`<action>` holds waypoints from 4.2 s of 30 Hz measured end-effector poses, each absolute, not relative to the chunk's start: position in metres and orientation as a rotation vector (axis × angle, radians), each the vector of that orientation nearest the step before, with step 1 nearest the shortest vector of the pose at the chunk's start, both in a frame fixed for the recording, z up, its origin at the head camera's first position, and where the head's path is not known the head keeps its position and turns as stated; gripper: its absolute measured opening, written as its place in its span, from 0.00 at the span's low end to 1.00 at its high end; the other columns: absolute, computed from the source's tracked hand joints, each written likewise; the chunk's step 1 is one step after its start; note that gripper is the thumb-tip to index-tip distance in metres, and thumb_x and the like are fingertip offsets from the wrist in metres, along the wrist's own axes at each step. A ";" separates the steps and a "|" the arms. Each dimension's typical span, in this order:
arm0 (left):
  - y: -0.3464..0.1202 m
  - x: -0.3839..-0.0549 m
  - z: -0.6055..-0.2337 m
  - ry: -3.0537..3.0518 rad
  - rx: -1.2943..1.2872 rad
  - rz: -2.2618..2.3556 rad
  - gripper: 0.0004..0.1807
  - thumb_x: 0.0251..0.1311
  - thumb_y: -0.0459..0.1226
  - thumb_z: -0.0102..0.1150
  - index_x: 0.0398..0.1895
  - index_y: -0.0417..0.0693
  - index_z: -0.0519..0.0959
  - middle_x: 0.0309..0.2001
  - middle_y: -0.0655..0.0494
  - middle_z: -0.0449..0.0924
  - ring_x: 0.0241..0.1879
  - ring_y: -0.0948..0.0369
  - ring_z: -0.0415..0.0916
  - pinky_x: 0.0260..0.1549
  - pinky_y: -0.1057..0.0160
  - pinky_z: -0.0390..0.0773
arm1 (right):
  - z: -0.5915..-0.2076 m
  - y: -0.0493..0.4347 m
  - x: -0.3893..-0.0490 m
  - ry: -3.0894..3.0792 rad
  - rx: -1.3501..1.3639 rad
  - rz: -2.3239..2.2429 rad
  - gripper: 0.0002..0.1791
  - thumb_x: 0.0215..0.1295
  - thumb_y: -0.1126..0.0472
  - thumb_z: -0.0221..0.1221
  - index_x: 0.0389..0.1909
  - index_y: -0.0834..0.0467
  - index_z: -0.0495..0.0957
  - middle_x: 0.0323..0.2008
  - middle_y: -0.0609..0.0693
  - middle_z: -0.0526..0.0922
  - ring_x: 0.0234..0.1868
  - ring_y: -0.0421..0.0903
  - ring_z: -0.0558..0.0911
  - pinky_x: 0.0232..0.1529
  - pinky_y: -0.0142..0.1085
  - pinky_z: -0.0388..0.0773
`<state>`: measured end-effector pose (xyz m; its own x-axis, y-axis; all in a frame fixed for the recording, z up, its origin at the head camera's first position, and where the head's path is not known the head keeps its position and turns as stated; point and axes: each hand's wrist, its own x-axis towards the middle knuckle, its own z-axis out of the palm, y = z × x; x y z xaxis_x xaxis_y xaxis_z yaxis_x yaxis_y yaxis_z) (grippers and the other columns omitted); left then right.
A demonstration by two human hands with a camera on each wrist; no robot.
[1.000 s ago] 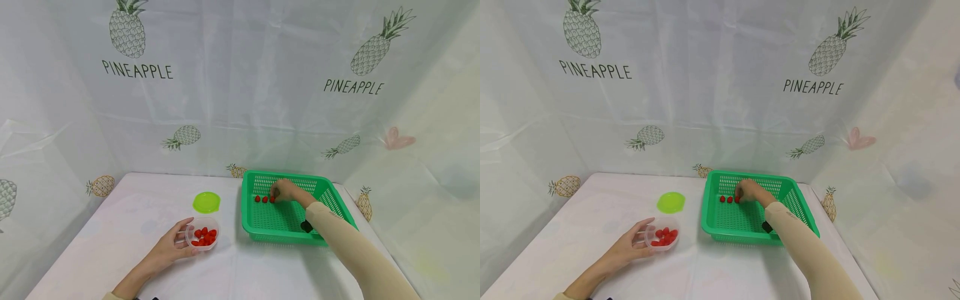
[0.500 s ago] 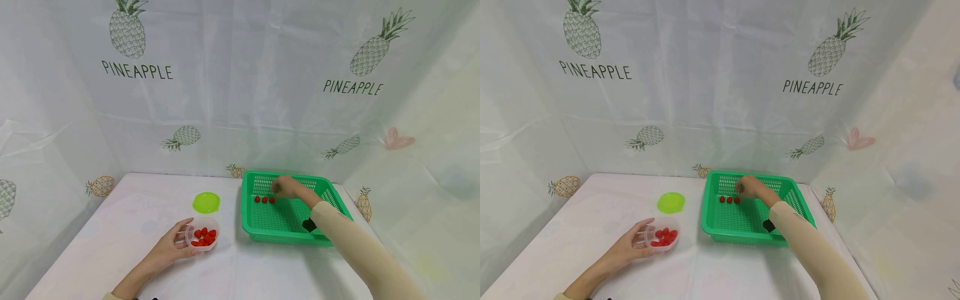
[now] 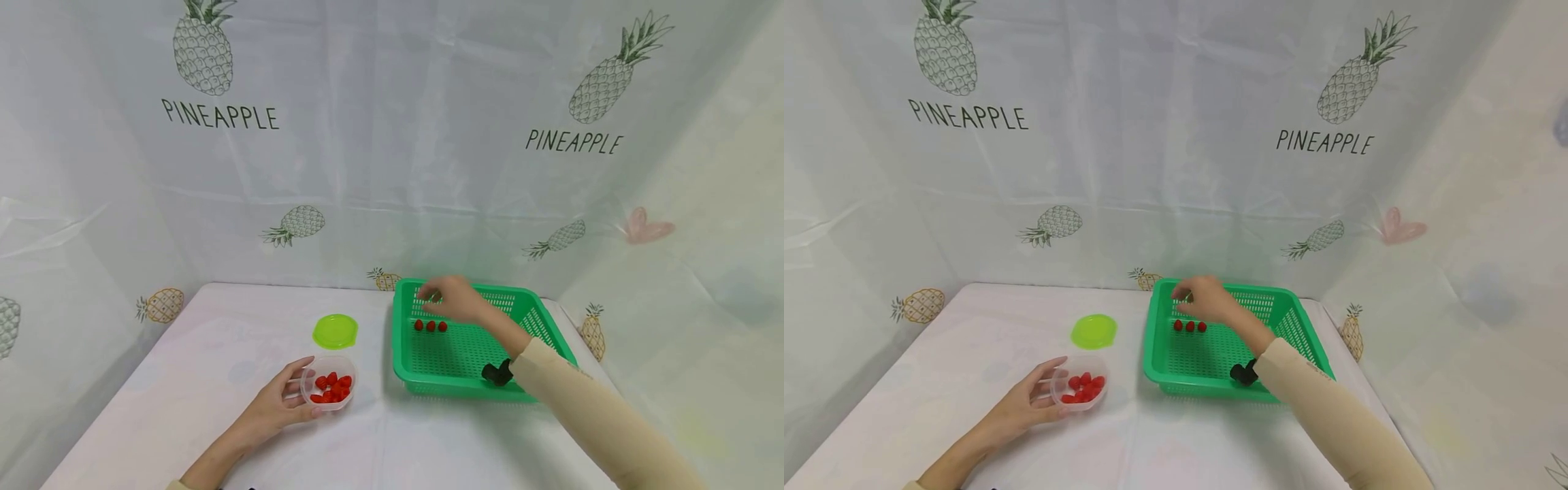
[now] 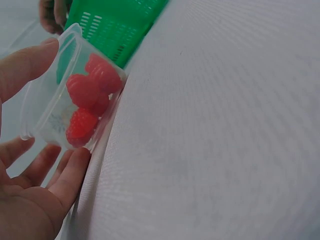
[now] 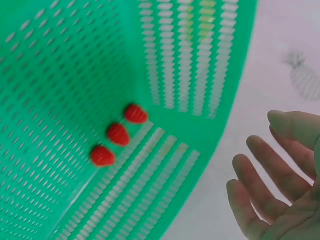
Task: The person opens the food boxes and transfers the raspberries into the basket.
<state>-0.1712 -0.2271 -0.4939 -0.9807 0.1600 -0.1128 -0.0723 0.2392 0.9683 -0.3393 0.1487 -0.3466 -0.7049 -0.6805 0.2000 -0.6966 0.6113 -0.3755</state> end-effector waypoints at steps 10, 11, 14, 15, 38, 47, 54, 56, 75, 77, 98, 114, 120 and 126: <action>-0.228 -0.172 -0.495 2.333 0.103 1.829 0.52 0.56 0.43 0.82 0.82 0.63 0.61 0.76 0.45 0.66 0.68 0.47 0.74 0.60 0.60 0.83 | -0.342 0.121 -0.309 -2.731 1.197 0.783 0.13 0.70 0.65 0.67 0.53 0.61 0.87 0.49 0.51 0.90 0.52 0.52 0.86 0.55 0.50 0.84; -0.229 -0.172 -0.495 2.331 0.106 1.831 0.52 0.56 0.43 0.82 0.82 0.63 0.61 0.76 0.44 0.66 0.69 0.47 0.74 0.60 0.60 0.83 | -0.343 0.117 -0.306 -2.728 1.201 0.785 0.13 0.70 0.65 0.68 0.53 0.61 0.87 0.49 0.51 0.90 0.52 0.51 0.86 0.55 0.48 0.84; -0.230 -0.172 -0.495 2.330 0.117 1.837 0.52 0.57 0.43 0.82 0.82 0.61 0.60 0.75 0.43 0.66 0.68 0.47 0.74 0.61 0.60 0.83 | -0.346 0.106 -0.296 -2.719 1.213 0.792 0.12 0.69 0.65 0.68 0.52 0.58 0.88 0.48 0.48 0.90 0.51 0.47 0.86 0.55 0.44 0.85; -0.230 -0.172 -0.495 2.327 0.117 1.838 0.52 0.57 0.43 0.82 0.82 0.61 0.60 0.75 0.44 0.67 0.69 0.47 0.74 0.61 0.60 0.83 | -0.347 0.102 -0.293 -2.716 1.216 0.794 0.12 0.69 0.65 0.68 0.51 0.57 0.88 0.48 0.47 0.90 0.51 0.47 0.86 0.55 0.43 0.84; -0.227 -0.171 -0.496 2.306 0.090 1.833 0.53 0.57 0.44 0.81 0.83 0.60 0.60 0.75 0.44 0.66 0.67 0.46 0.76 0.59 0.55 0.84 | -0.379 0.033 -0.252 -2.765 1.298 0.815 0.11 0.70 0.62 0.70 0.52 0.55 0.88 0.48 0.46 0.91 0.54 0.45 0.86 0.57 0.36 0.84; -0.229 -0.169 -0.495 2.297 0.121 1.857 0.51 0.58 0.42 0.81 0.82 0.61 0.61 0.75 0.42 0.65 0.67 0.46 0.77 0.58 0.60 0.84 | -0.395 0.009 -0.246 -2.819 1.293 0.819 0.11 0.70 0.62 0.70 0.52 0.54 0.88 0.47 0.45 0.91 0.53 0.43 0.86 0.54 0.29 0.82; -0.229 -0.168 -0.494 2.297 0.146 1.853 0.51 0.59 0.42 0.80 0.83 0.59 0.60 0.75 0.40 0.64 0.68 0.44 0.75 0.58 0.61 0.84 | -0.417 -0.004 -0.244 -2.852 1.263 0.838 0.11 0.68 0.63 0.71 0.49 0.54 0.90 0.43 0.42 0.91 0.51 0.45 0.87 0.49 0.27 0.81; -0.229 -0.168 -0.494 2.302 0.129 1.846 0.51 0.58 0.42 0.80 0.82 0.60 0.60 0.75 0.41 0.65 0.69 0.45 0.75 0.59 0.61 0.84 | -0.422 -0.007 -0.244 -2.848 1.251 0.838 0.11 0.67 0.63 0.71 0.49 0.54 0.90 0.43 0.44 0.91 0.51 0.45 0.87 0.49 0.27 0.81; -0.231 -0.170 -0.498 2.274 0.176 1.866 0.52 0.60 0.40 0.79 0.84 0.58 0.57 0.76 0.39 0.62 0.68 0.44 0.77 0.57 0.62 0.84 | -0.442 -0.021 -0.245 -2.908 1.211 0.816 0.11 0.66 0.63 0.73 0.49 0.54 0.91 0.40 0.42 0.92 0.40 0.38 0.83 0.40 0.25 0.77; -0.231 -0.170 -0.498 2.273 0.177 1.869 0.52 0.60 0.41 0.79 0.84 0.58 0.57 0.75 0.39 0.62 0.67 0.44 0.77 0.57 0.61 0.84 | -0.443 -0.023 -0.244 -2.918 1.207 0.797 0.11 0.65 0.62 0.73 0.49 0.54 0.91 0.39 0.42 0.91 0.37 0.36 0.80 0.38 0.25 0.76; -0.231 -0.171 -0.497 2.267 0.192 1.874 0.52 0.60 0.40 0.79 0.84 0.58 0.57 0.75 0.39 0.62 0.69 0.44 0.74 0.57 0.63 0.84 | -0.452 -0.031 -0.237 -2.866 1.095 0.644 0.05 0.69 0.60 0.69 0.41 0.51 0.92 0.32 0.39 0.89 0.35 0.35 0.79 0.36 0.29 0.74; -0.231 -0.171 -0.492 2.248 0.230 1.888 0.53 0.60 0.39 0.79 0.84 0.54 0.56 0.75 0.37 0.63 0.67 0.44 0.76 0.55 0.64 0.84 | -0.458 -0.034 -0.240 -2.841 1.074 0.704 0.04 0.67 0.59 0.72 0.39 0.49 0.93 0.33 0.38 0.90 0.36 0.33 0.80 0.37 0.28 0.72; -0.230 -0.170 -0.491 2.247 0.190 1.888 0.53 0.60 0.40 0.79 0.84 0.56 0.57 0.75 0.39 0.63 0.68 0.44 0.76 0.55 0.64 0.85 | -0.458 -0.032 -0.239 -2.831 1.079 0.730 0.04 0.67 0.59 0.72 0.40 0.49 0.93 0.33 0.38 0.91 0.37 0.33 0.81 0.37 0.27 0.72; -0.230 -0.168 -0.494 2.269 0.166 1.877 0.53 0.59 0.40 0.80 0.84 0.57 0.58 0.74 0.40 0.65 0.67 0.46 0.76 0.55 0.66 0.83 | -0.461 -0.032 -0.239 -2.806 1.095 0.800 0.03 0.67 0.61 0.72 0.39 0.50 0.93 0.33 0.37 0.90 0.36 0.32 0.81 0.37 0.26 0.73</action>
<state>-0.1680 -0.2298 -0.4939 -0.9754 0.2072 -0.0758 -0.0355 0.1914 0.9809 -0.2385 -0.0316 -0.4607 -0.7529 -0.6261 0.2026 -0.6389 0.6215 -0.4534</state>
